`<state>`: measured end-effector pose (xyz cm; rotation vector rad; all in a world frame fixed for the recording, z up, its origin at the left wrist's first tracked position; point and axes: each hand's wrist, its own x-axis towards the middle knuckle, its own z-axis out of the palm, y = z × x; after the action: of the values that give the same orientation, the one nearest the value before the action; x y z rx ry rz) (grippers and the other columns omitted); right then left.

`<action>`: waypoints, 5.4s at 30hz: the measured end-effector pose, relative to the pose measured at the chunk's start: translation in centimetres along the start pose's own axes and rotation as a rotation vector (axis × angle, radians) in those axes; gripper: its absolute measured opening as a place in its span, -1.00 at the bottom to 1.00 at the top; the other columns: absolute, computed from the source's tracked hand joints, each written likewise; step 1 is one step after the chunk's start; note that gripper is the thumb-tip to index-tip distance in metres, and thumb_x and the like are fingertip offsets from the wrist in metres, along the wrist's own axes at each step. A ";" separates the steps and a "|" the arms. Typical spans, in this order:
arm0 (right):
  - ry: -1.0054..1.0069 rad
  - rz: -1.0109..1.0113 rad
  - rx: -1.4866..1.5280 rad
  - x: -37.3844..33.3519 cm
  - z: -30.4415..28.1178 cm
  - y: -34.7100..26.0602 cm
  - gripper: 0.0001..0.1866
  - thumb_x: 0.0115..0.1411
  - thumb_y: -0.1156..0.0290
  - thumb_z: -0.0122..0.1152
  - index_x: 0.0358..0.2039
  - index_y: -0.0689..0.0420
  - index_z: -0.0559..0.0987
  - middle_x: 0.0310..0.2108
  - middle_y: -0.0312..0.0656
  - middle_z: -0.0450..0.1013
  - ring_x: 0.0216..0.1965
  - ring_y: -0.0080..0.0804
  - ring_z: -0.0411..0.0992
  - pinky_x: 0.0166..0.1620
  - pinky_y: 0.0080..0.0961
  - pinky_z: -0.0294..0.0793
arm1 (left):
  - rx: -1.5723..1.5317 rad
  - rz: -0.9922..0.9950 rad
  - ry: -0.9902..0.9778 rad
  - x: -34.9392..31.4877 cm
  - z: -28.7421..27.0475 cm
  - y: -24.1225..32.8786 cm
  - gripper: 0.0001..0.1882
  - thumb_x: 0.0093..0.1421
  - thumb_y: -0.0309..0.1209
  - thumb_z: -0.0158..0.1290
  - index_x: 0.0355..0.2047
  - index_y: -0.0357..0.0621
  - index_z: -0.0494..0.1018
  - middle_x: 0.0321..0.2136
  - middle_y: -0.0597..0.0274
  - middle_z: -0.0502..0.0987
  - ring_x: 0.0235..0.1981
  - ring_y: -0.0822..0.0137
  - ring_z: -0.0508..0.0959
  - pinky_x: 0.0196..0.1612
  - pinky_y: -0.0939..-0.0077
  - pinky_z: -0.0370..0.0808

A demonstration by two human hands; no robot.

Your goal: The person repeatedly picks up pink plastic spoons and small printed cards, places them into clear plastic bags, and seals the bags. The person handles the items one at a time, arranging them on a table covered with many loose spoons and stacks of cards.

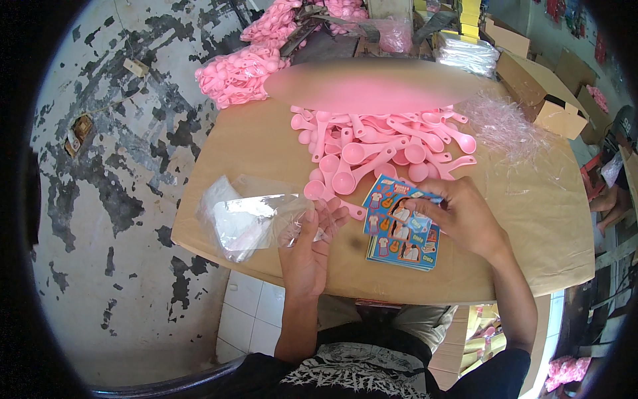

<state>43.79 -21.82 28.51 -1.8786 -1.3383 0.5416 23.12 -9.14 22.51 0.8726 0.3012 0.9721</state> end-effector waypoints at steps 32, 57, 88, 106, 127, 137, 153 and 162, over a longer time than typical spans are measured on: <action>-0.093 -0.097 0.309 -0.2 3.2 -1.7 -0.81 0.30 0.45 0.19 -0.13 0.26 0.59 -0.46 -0.29 0.52 -0.43 -0.71 0.41 -0.33 -0.61 0.45 | -0.119 -0.133 -0.011 -0.2 0.7 -0.6 -0.58 0.40 -0.32 -0.01 0.08 -0.47 0.40 0.09 -0.01 0.48 -0.01 0.34 0.54 0.07 0.41 0.47; -0.093 -0.242 0.526 -0.6 6.9 -2.5 -0.74 0.24 0.41 0.29 -0.07 0.20 0.60 -0.28 -0.29 0.50 -0.36 -0.69 0.37 -0.35 -0.63 0.38 | 0.020 -0.009 -0.328 -0.8 2.6 -0.1 -0.29 0.33 -0.31 0.09 0.35 -0.29 0.03 0.17 -0.03 0.36 0.21 0.23 0.37 0.24 0.33 0.35; 0.166 -0.485 -0.631 7.1 2.0 0.3 -0.81 0.11 0.31 0.34 -0.25 0.03 0.67 -0.36 -0.20 0.41 -0.27 -0.26 0.41 -0.16 -0.29 0.40 | -0.088 0.253 -0.259 -0.5 -2.4 0.2 -0.32 0.02 -0.48 0.30 0.14 -0.02 0.25 0.11 0.11 0.46 0.27 -0.14 0.31 0.35 -0.15 0.11; -0.044 -0.305 -0.031 0.4 -0.4 -4.4 -0.84 0.30 0.44 0.15 -0.24 0.29 0.56 -0.41 -0.13 0.53 -0.41 -0.39 0.49 -0.32 -0.50 0.45 | -0.305 0.166 -0.220 -0.2 -2.9 0.0 -0.32 0.13 -0.64 0.19 0.24 -0.03 0.22 0.28 -0.10 0.25 0.28 -0.03 0.30 0.31 -0.08 0.24; 0.043 -0.413 -0.197 4.2 0.2 -12.8 -0.89 0.16 0.49 0.27 -0.44 0.26 0.60 -0.53 -0.21 0.49 -0.58 -0.58 0.38 -0.52 -0.55 0.31 | 0.809 0.367 -0.366 0.9 2.2 4.6 -0.03 0.06 -0.32 0.34 0.35 -0.30 0.02 0.29 -0.08 0.20 0.28 0.06 0.28 0.24 0.32 0.33; -0.236 -0.278 0.186 7.3 1.2 -9.8 -0.70 0.17 0.47 0.34 -0.06 0.17 0.58 -0.41 -0.27 0.57 -0.42 -0.61 0.48 -0.36 -0.61 0.44 | 0.156 -0.434 -0.578 2.0 0.4 6.0 -0.58 0.43 -0.46 -0.13 0.26 -0.28 0.17 0.01 0.12 0.52 0.03 0.33 0.53 0.04 0.44 0.50; 0.217 -0.805 -0.546 7.9 2.8 -7.6 -0.72 -0.09 0.35 0.43 -0.30 0.06 0.65 -0.31 -0.33 0.49 -0.25 -0.34 0.45 -0.22 -0.40 0.50 | 0.581 -0.159 -0.115 3.4 1.5 6.0 -0.69 0.45 -0.43 -0.18 0.08 -0.36 0.39 -0.47 0.45 0.43 -0.53 0.60 0.35 -0.46 0.62 0.30; 0.116 -0.819 -0.640 7.8 3.7 -6.3 -0.76 -0.19 0.38 0.38 -0.44 0.11 0.59 -0.40 -0.36 0.48 -0.28 -0.39 0.44 -0.23 -0.43 0.48 | 1.050 -0.166 -0.389 4.3 1.6 7.0 -0.70 0.35 -0.54 -0.13 0.06 -0.33 0.38 -0.65 -0.12 0.36 -0.67 0.14 0.39 -0.50 0.32 0.32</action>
<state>40.14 -12.24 31.72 -1.5497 -2.1767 -0.4565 22.34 -4.54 29.45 1.9241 0.5491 0.4181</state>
